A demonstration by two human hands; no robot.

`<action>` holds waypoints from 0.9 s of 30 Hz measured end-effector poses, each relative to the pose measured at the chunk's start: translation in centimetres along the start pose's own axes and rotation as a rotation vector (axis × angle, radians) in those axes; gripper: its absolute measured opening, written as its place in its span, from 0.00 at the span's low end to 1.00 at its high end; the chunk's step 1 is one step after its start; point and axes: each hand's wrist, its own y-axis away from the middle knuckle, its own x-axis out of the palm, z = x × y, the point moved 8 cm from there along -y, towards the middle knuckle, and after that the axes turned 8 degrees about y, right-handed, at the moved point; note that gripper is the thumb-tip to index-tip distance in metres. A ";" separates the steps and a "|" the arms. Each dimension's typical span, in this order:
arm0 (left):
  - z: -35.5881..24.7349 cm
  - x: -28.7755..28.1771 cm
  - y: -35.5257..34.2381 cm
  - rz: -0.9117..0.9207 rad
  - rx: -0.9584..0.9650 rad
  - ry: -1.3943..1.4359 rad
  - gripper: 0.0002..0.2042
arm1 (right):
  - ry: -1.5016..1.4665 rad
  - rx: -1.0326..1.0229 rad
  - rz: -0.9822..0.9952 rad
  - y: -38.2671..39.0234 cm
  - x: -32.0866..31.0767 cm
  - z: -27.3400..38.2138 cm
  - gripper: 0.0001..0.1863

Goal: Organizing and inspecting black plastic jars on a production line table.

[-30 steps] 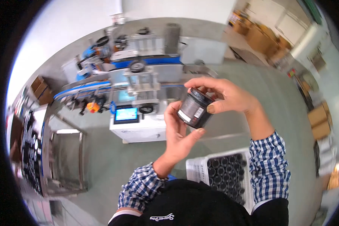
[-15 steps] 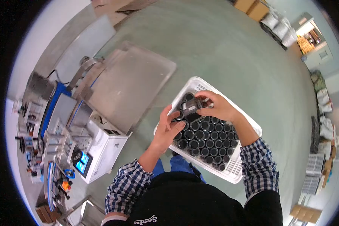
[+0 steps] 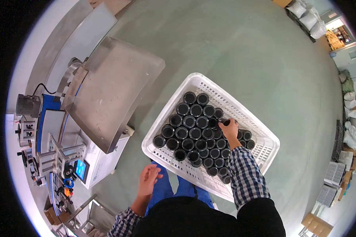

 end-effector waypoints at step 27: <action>11.1 -5.2 6.9 0.025 0.074 -0.033 0.12 | -0.302 -0.417 0.089 10.7 8.8 -7.4 0.10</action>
